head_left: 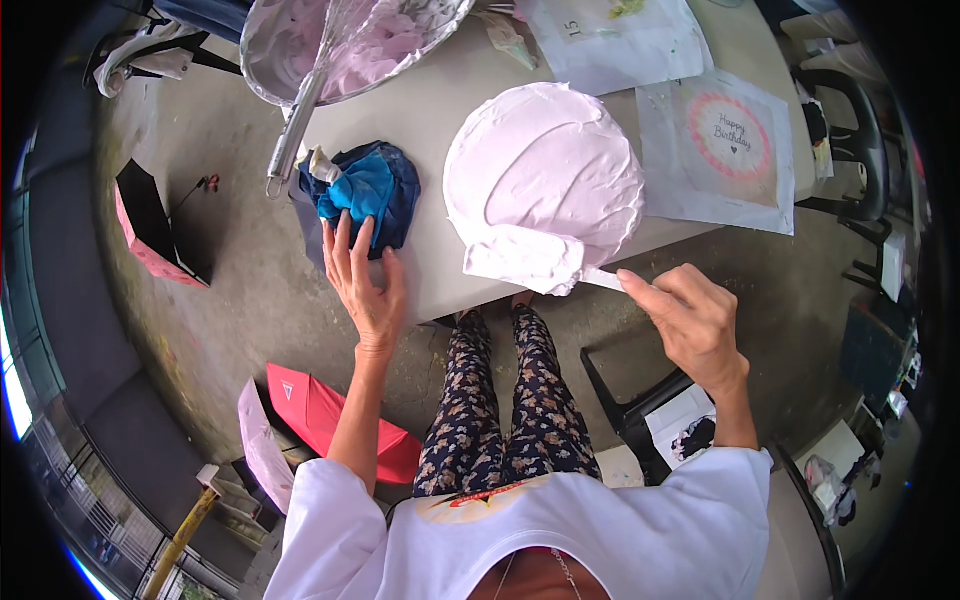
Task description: The person spreads pink frosting onto a round cake using a spatula, smoothing the top and sides while picking up additional frosting from a metal bowl.
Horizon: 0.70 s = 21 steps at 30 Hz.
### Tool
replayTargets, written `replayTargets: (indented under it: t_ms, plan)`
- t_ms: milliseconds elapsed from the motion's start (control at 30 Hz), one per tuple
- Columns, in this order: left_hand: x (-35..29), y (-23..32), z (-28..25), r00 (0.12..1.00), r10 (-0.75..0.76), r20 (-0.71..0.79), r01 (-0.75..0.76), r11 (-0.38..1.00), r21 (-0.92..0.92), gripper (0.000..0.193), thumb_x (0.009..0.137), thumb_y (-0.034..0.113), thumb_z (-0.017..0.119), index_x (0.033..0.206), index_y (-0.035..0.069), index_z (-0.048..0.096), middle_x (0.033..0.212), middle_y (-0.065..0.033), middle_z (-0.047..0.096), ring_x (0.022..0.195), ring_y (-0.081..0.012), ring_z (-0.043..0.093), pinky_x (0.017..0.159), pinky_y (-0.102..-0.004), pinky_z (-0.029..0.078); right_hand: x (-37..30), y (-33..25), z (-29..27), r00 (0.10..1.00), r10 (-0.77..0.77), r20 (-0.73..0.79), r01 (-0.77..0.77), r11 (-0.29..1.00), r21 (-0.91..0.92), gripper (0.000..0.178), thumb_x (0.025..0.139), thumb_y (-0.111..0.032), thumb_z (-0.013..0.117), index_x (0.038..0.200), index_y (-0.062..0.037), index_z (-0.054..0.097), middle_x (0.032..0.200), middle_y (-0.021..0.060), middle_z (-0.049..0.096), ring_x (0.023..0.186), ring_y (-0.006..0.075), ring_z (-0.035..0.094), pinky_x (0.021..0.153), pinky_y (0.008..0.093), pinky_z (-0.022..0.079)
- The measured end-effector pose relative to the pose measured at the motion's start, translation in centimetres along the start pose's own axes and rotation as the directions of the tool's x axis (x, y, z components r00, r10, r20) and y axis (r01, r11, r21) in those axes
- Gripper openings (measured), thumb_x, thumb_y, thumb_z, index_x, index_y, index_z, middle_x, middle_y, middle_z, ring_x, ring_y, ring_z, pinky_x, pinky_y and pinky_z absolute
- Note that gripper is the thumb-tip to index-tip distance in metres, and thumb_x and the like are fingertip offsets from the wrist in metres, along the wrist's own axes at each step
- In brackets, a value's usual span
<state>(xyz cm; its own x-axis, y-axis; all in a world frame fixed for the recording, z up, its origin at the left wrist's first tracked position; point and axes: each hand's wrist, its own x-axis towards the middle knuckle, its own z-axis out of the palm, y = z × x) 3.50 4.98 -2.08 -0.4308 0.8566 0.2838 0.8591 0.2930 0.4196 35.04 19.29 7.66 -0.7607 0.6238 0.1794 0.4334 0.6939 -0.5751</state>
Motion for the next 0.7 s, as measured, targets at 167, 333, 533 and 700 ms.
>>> replayTargets:
  t_ms: [167, 333, 533, 700]
  plan:
    - [0.0, 0.0, -0.2, 1.000, 0.002, 0.006, -0.002, 1.000, 0.009, 0.044, 0.083, 0.003, 0.060, 0.127, 0.008, 0.054, 0.140, -0.0152, 0.044, 0.137, -0.0357, 0.031, 0.111, -0.0473, 0.024, -1.1, 3.1, -0.7, 1.000, 0.006, -0.028, -0.003, 0.994, 0.110, 0.044, 0.068, 0.006, 0.069, 0.109, -0.0094, 0.070, 0.068, 0.0039, 0.049, 0.058, 0.0189, 0.050, 0.050, 0.0334, 0.041]
    - [0.2, -0.1, 0.0, 1.000, 0.014, 0.003, -0.014, 1.000, 0.016, 0.048, 0.080, 0.003, 0.062, 0.127, 0.008, 0.054, 0.138, -0.0166, 0.045, 0.135, -0.0381, 0.032, 0.110, -0.0490, 0.023, -1.4, 6.4, -1.4, 0.999, 0.028, -0.019, -0.023, 0.977, 0.214, 0.039, 0.072, 0.007, 0.071, 0.108, -0.0079, 0.070, 0.069, 0.0046, 0.052, 0.059, 0.0181, 0.049, 0.052, 0.0312, 0.041]
    - [0.1, -0.2, -0.3, 1.000, 0.017, 0.000, -0.017, 1.000, 0.025, 0.048, 0.081, 0.003, 0.062, 0.128, 0.008, 0.053, 0.139, -0.0167, 0.045, 0.136, -0.0381, 0.032, 0.110, -0.0489, 0.023, -1.2, 8.3, -2.2, 0.990, 0.139, 0.000, -0.134, 0.951, 0.278, 0.036, 0.075, 0.008, 0.068, 0.108, -0.0078, 0.069, 0.070, 0.0049, 0.051, 0.061, 0.0160, 0.048, 0.056, 0.0291, 0.041]
    - [0.2, -0.1, -0.3, 1.000, 0.012, 0.015, -0.013, 1.000, 0.028, 0.049, 0.081, 0.003, 0.061, 0.128, 0.008, 0.053, 0.138, -0.0168, 0.045, 0.136, -0.0384, 0.032, 0.110, -0.0488, 0.023, 0.0, 9.5, -3.0, 0.987, 0.158, -0.018, -0.149, 0.961, 0.231, 0.034, 0.081, 0.007, 0.065, 0.111, -0.0074, 0.068, 0.070, 0.0039, 0.045, 0.060, 0.0144, 0.042, 0.054, 0.0269, 0.036]
